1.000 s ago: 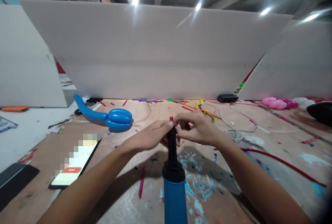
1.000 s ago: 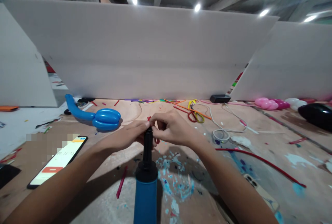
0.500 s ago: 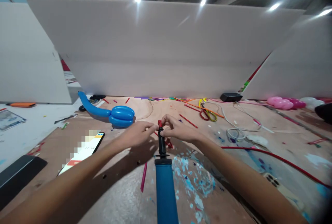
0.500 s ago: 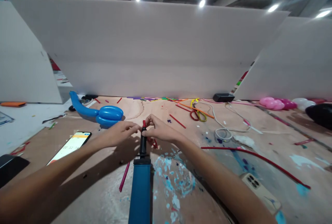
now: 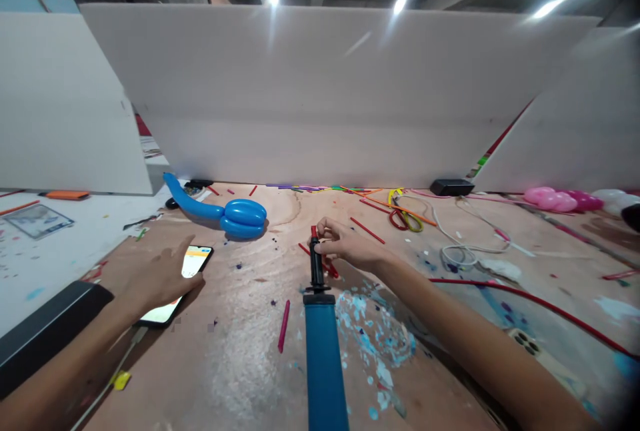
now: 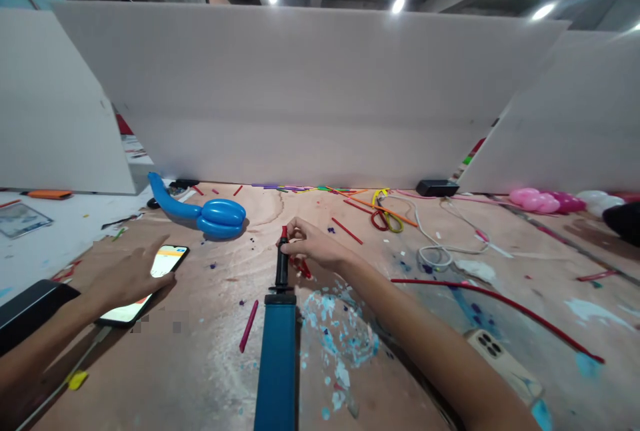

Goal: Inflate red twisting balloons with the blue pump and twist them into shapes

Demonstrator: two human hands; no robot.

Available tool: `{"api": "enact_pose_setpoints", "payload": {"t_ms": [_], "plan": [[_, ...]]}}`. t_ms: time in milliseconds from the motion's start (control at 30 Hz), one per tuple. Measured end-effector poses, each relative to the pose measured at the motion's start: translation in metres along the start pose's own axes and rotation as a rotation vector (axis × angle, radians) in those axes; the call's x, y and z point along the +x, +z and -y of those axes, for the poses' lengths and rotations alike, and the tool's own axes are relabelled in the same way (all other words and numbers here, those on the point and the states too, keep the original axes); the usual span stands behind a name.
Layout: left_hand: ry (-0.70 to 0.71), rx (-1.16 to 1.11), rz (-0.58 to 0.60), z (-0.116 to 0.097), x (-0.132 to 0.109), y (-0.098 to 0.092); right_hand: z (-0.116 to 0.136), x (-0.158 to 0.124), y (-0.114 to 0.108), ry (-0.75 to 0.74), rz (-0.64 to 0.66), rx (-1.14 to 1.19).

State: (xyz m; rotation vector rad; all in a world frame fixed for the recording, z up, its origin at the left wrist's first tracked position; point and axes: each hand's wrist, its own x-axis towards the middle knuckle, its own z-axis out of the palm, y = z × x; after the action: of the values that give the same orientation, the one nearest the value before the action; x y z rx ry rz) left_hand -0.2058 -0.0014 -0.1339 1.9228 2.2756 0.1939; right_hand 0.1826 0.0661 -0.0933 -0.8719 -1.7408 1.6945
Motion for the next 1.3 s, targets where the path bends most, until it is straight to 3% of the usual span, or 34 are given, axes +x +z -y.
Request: {"api": "enact_pose_setpoints", "payload": {"t_ms": [167, 300, 333, 433, 467, 600, 700, 800, 933, 1067, 1167, 1300], "plan": [[0.029, 0.091, 0.051, -0.006, 0.000, -0.010, -0.006, -0.001, 0.004, -0.010, -0.041, 0.060], [0.089, -0.124, -0.019, -0.026, -0.013, -0.023, -0.002, -0.004, 0.015, -0.079, -0.113, 0.086], [0.137, -0.280, 0.012, -0.041, -0.022, -0.026, 0.001, -0.006, 0.019, -0.097, -0.130, 0.066], [0.291, -1.050, 0.439, -0.103, -0.051, -0.032, 0.015, -0.013, 0.030, -0.156, -0.211, -0.050], [0.301, -1.261, 0.506, -0.127, -0.060, -0.031, 0.020, -0.016, 0.034, -0.185, -0.242, -0.084], [0.124, -1.642, 0.581, -0.210, -0.067, -0.020, 0.028, -0.030, 0.047, -0.268, -0.239, -0.078], [-0.021, -1.787, 0.556, -0.241, -0.051, -0.010, 0.020, -0.042, 0.055, -0.338, -0.245, -0.166], [0.021, -1.935, 0.511, -0.250, -0.035, -0.006, 0.005, -0.060, 0.065, -0.324, -0.273, -0.090], [0.078, -2.007, 0.492, -0.248, -0.025, -0.011, -0.009, -0.090, 0.088, -0.005, -0.194, 0.217], [0.120, -2.097, 0.487, -0.249, -0.017, -0.022, -0.008, -0.112, 0.108, 0.227, -0.227, 0.427], [0.107, -2.172, 0.512, -0.255, -0.005, -0.031, -0.004, -0.115, 0.108, 0.307, -0.250, 0.609], [0.080, -2.187, 0.518, -0.269, 0.021, -0.038, -0.004, -0.106, 0.086, 0.384, -0.226, 0.721]]}}
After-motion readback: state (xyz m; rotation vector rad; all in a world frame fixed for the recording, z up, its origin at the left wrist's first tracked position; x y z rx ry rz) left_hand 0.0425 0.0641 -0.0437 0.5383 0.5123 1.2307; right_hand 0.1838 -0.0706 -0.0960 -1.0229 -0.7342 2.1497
